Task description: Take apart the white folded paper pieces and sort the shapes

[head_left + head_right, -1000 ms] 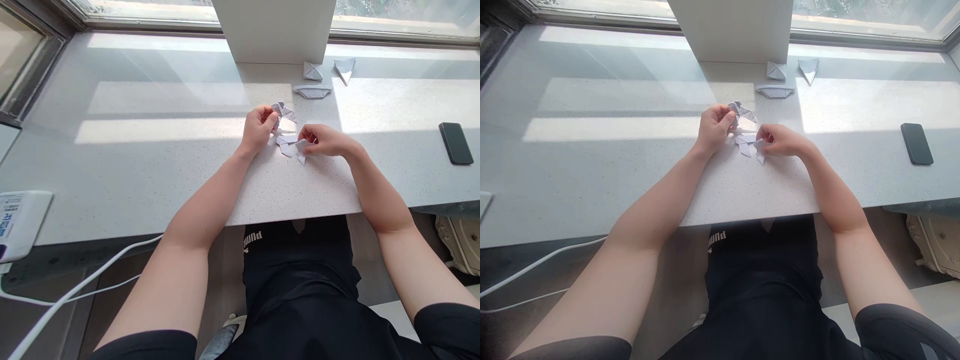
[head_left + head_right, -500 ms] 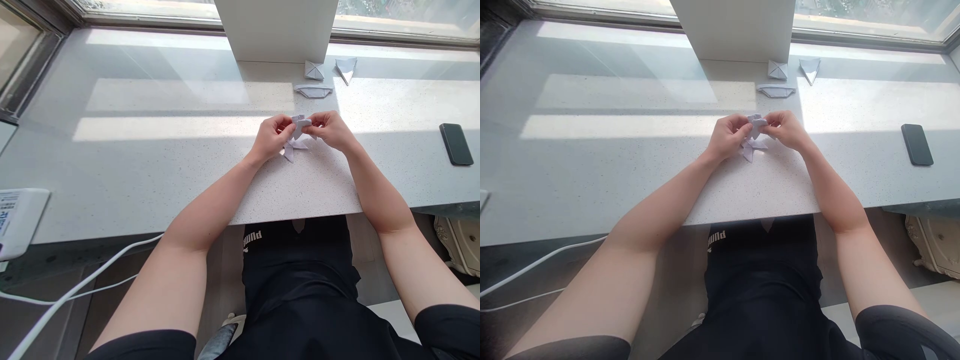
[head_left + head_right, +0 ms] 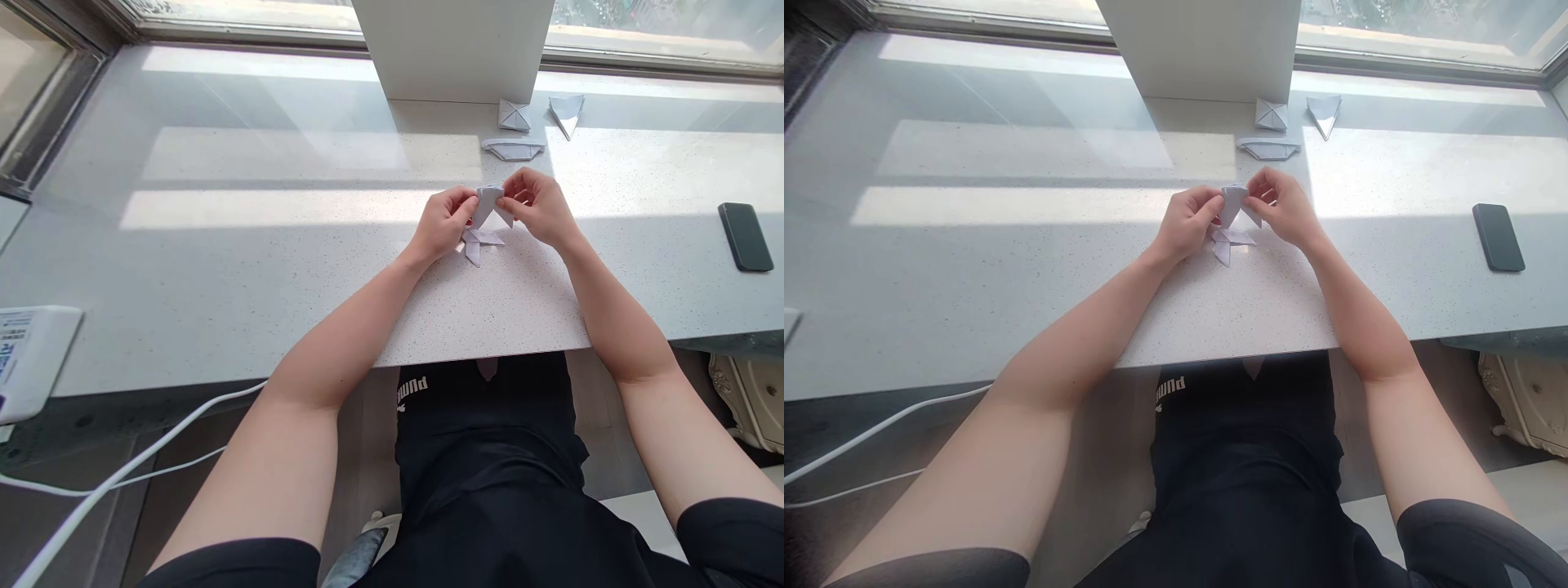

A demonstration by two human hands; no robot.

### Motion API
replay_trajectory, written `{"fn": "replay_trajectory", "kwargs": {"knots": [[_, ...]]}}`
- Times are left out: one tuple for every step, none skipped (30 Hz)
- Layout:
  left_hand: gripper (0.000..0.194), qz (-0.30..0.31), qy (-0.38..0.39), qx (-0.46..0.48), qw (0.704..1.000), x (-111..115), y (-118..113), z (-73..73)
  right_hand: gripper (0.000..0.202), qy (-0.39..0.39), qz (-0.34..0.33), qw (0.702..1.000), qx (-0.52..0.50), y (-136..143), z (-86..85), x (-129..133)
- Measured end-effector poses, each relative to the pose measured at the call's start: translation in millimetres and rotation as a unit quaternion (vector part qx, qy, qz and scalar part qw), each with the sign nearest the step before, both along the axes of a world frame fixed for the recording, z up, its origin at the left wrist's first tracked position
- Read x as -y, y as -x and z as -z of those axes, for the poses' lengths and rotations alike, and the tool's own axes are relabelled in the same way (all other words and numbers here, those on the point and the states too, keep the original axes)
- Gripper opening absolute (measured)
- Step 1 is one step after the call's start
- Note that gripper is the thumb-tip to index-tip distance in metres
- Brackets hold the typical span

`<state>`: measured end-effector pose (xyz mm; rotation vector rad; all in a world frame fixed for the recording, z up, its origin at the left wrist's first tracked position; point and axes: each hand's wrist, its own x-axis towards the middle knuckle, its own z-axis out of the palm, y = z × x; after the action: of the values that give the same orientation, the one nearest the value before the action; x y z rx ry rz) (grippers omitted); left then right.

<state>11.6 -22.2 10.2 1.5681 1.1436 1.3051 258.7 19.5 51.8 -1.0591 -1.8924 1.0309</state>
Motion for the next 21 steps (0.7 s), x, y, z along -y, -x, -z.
{"fn": "replay_trajectory", "kwargs": {"knots": [[0.047, 0.001, -0.001, -0.001, 1.000, 0, 0, -0.1, 0.053, -0.002, 0.005, 1.000, 0.000, 1, 1.0, 0], [0.049, 0.003, -0.002, -0.002, 1.000, 1, 0, -0.3, 0.054, -0.003, 0.007, 1.000, 0.000, 1, 1.9, 1], [0.050, 0.004, -0.003, -0.004, 1.000, 1, 0, -0.8, 0.056, -0.005, 0.009, 1.000, 0.001, 2, 2.7, 1], [0.051, 0.005, -0.002, -0.007, 1.000, 1, 0, -1.4, 0.059, -0.007, 0.011, 1.000, 0.001, 2, 3.5, 1], [0.050, 0.006, -0.001, -0.011, 1.000, 1, 0, -2.1, 0.061, -0.010, 0.013, 1.000, 0.002, 2, 4.4, 0], [0.050, 0.005, -0.001, -0.015, 1.000, 1, 1, -2.7, 0.063, -0.014, 0.016, 1.000, 0.003, 2, 5.2, 0], [0.049, 0.004, 0.001, -0.020, 1.000, 1, 1, -3.2, 0.064, -0.018, 0.021, 1.000, 0.004, 1, 6.1, 0], [0.047, 0.002, 0.002, -0.026, 1.000, 1, 1, -3.5, 0.066, -0.022, 0.025, 0.999, 0.005, 1, 6.8, -1], [0.045, 0.001, 0.003, -0.030, 1.000, 1, 1, -3.5, 0.066, -0.023, 0.028, 0.999, 0.005, 1, 7.2, -1], [0.043, 0.000, 0.004, -0.034, 0.999, 0, 1, -3.4, 0.067, -0.022, 0.027, 0.999, 0.006, 0, 7.4, -1], [0.041, -0.001, 0.005, -0.038, 0.999, 0, 1, -3.3, 0.066, -0.018, 0.023, 1.000, 0.006, 0, 7.1, -1], [0.040, -0.002, 0.005, -0.040, 0.999, 0, 1, -3.5, 0.065, -0.012, 0.015, 1.000, 0.006, 0, 6.4, -1], [0.039, -0.003, 0.005, -0.044, 0.999, 0, 1, -4.2, 0.063, -0.005, 0.004, 1.000, 0.005, 0, 5.4, -1], [0.038, -0.004, 0.004, -0.048, 0.999, 1, 1, -5.6, 0.062, 0.003, -0.006, 1.000, 0.004, 0, 4.1, -1], [0.037, -0.003, 0.003, -0.056, 0.998, 2, 2, -7.9, 0.060, 0.009, -0.015, 1.000, 0.003, 0, 2.6, -1], [0.035, -0.001, 0.000, -0.069, 0.998, 3, 4, -11.0, 0.059, 0.014, -0.019, 1.000, 0.002, -1, 1.0, -1], [0.032, 0.002, -0.003, -0.091, 0.996, 5, 7, -14.7, 0.059, 0.017, -0.020, 1.000, 0.000, -2, -0.3, -2], [0.030, 0.006, -0.007, -0.123, 0.992, 7, 10, -18.9, 0.059, 0.018, -0.016, 1.000, -0.003, -4, -1.3, -3], [0.028, 0.009, -0.012, -0.164, 0.986, 9, 15, -23.1, 0.059, 0.018, -0.011, 1.000, -0.009, -6, -1.9, -4], [0.027, 0.012, -0.016, -0.212, 0.977, 12, 19, -27.0, 0.059, 0.017, -0.003, 1.000, -0.016, -8, -1.9, -6], [0.027, 0.016, -0.019, -0.261, 0.965, 14, 24, -30.3, 0.059, 0.015, 0.004, 1.000, -0.024, -10, -1.4, -7]]}}
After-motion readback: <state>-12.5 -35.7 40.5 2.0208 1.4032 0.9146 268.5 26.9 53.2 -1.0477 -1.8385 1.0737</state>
